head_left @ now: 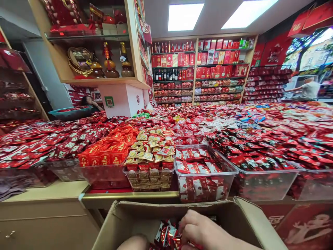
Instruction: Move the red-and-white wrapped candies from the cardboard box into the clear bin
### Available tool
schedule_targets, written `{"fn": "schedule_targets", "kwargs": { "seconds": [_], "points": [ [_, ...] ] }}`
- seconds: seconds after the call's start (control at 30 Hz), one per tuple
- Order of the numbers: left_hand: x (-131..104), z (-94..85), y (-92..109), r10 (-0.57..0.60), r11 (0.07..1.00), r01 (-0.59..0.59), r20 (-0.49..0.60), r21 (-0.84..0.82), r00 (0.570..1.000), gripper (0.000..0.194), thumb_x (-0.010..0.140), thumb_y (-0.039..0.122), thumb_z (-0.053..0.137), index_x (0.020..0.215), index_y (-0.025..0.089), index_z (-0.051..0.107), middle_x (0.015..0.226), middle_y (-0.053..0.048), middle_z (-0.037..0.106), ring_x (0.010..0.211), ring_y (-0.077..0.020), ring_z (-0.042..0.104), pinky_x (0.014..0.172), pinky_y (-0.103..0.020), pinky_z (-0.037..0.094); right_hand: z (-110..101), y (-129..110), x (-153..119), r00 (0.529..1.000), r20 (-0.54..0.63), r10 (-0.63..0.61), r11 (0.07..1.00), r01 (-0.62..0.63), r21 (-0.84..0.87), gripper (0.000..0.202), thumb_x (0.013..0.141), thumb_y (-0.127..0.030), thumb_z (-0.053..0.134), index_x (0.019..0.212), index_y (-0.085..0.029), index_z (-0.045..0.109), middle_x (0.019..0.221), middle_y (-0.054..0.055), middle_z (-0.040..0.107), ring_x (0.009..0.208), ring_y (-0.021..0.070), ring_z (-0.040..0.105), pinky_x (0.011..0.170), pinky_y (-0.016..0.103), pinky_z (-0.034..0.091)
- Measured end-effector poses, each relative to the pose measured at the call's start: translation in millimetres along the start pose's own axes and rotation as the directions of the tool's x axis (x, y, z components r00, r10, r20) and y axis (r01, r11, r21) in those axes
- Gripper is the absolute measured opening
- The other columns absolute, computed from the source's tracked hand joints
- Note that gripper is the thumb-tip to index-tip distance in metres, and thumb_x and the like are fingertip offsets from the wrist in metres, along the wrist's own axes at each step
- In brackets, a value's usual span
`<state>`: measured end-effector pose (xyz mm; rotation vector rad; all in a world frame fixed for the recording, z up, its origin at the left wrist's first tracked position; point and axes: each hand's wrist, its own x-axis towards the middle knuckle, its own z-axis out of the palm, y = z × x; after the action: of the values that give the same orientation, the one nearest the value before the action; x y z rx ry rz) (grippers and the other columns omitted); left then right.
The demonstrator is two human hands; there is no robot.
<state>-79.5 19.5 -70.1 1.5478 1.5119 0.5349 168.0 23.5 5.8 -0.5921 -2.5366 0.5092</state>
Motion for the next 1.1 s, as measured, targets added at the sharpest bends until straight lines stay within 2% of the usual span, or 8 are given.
{"fn": "schedule_targets", "kwargs": {
  "seconds": [0.1,0.23,0.37,0.57,0.73,0.9,1.0,1.1],
  "points": [
    [-6.4,0.5,31.8,0.036,0.999,-0.036,0.11,-0.004,0.993,0.017,0.045,0.022,0.073,0.049,0.017,0.057,0.04,0.009,0.047,0.04,-0.0082,0.04,0.043,-0.021,0.031,30.8,15.6,0.2,0.962,0.111,0.25,0.952,-0.265,0.154,0.023,0.062,-0.026,0.064,0.083,-0.018,0.06,0.076,0.006,0.063,0.066,0.0175,0.055,0.054,0.025,0.041],
    [-8.7,10.3,69.6,0.129,0.979,-0.115,0.072,-0.167,0.989,0.02,0.07,0.036,0.056,0.07,0.015,0.056,0.051,0.007,0.048,0.048,-0.0078,0.04,0.047,-0.019,0.03,34.3,14.9,5.7,0.823,0.205,0.529,0.663,-0.552,0.506,0.018,0.064,-0.025,0.061,0.08,-0.015,0.06,0.065,0.001,0.06,0.055,0.0108,0.049,0.047,0.02,0.034],
    [-9.0,15.1,84.1,0.148,0.939,-0.15,-0.029,-0.31,0.989,0.025,0.074,0.039,0.052,0.069,0.014,0.053,0.053,0.006,0.048,0.05,-0.0079,0.039,0.049,-0.02,0.031,22.4,15.6,14.7,0.776,0.26,0.575,0.359,-0.525,0.772,0.03,0.058,-0.037,0.068,0.069,-0.011,0.057,0.055,-0.002,0.054,0.048,0.0064,0.043,0.046,0.019,0.03],
    [-18.0,13.2,94.2,0.107,0.837,-0.117,-0.05,-0.535,0.993,0.033,0.079,0.045,0.044,0.088,0.016,0.058,0.064,0.002,0.059,0.057,-0.011,0.049,0.053,-0.021,0.04,21.4,20.4,14.6,0.766,0.196,0.612,0.212,-0.398,0.892,0.041,0.053,-0.045,0.071,0.07,-0.01,0.057,0.056,-0.001,0.057,0.047,0.0061,0.045,0.049,0.02,0.033],
    [-15.5,15.8,91.3,0.066,0.819,-0.07,-0.027,-0.57,0.997,0.033,0.068,0.038,0.062,0.09,0.013,0.062,0.061,0.002,0.063,0.051,-0.0096,0.049,0.047,-0.019,0.039,20.0,17.8,11.1,0.771,0.195,0.606,0.264,-0.427,0.865,0.04,0.06,-0.048,0.065,0.072,-0.01,0.058,0.052,-0.003,0.053,0.042,0.0036,0.038,0.042,0.018,0.028],
    [-14.9,16.7,88.1,0.035,0.785,-0.041,-0.022,-0.618,0.999,0.026,0.07,0.037,0.06,0.083,0.015,0.061,0.063,0.002,0.065,0.051,-0.008,0.052,0.049,-0.018,0.041,18.0,17.9,9.3,0.763,0.219,0.608,0.333,-0.495,0.802,0.036,0.067,-0.048,0.059,0.073,-0.012,0.055,0.051,-0.002,0.054,0.041,0.0071,0.047,0.04,0.018,0.031],
    [-21.3,11.9,92.3,-0.01,0.701,0.126,0.167,-0.702,0.986,0.039,0.076,0.051,0.044,0.088,0.016,0.058,0.077,-0.004,0.068,0.064,-0.0134,0.062,0.058,-0.023,0.045,15.7,16.1,6.9,0.816,0.049,0.576,0.573,-0.446,0.687,0.026,0.075,-0.04,0.053,0.075,-0.014,0.056,0.053,-0.001,0.055,0.045,0.0091,0.051,0.044,0.02,0.037],
    [-26.6,9.0,94.8,-0.04,0.595,0.364,0.426,-0.717,0.904,0.043,0.077,0.053,0.042,0.097,0.017,0.053,0.084,-0.007,0.067,0.069,-0.0159,0.065,0.057,-0.021,0.044,11.3,10.7,4.4,0.907,-0.182,0.381,0.843,-0.26,0.47,0.012,0.076,-0.027,0.053,0.077,-0.017,0.06,0.072,0.003,0.062,0.067,0.0123,0.056,0.065,0.025,0.043]
  ]
}}
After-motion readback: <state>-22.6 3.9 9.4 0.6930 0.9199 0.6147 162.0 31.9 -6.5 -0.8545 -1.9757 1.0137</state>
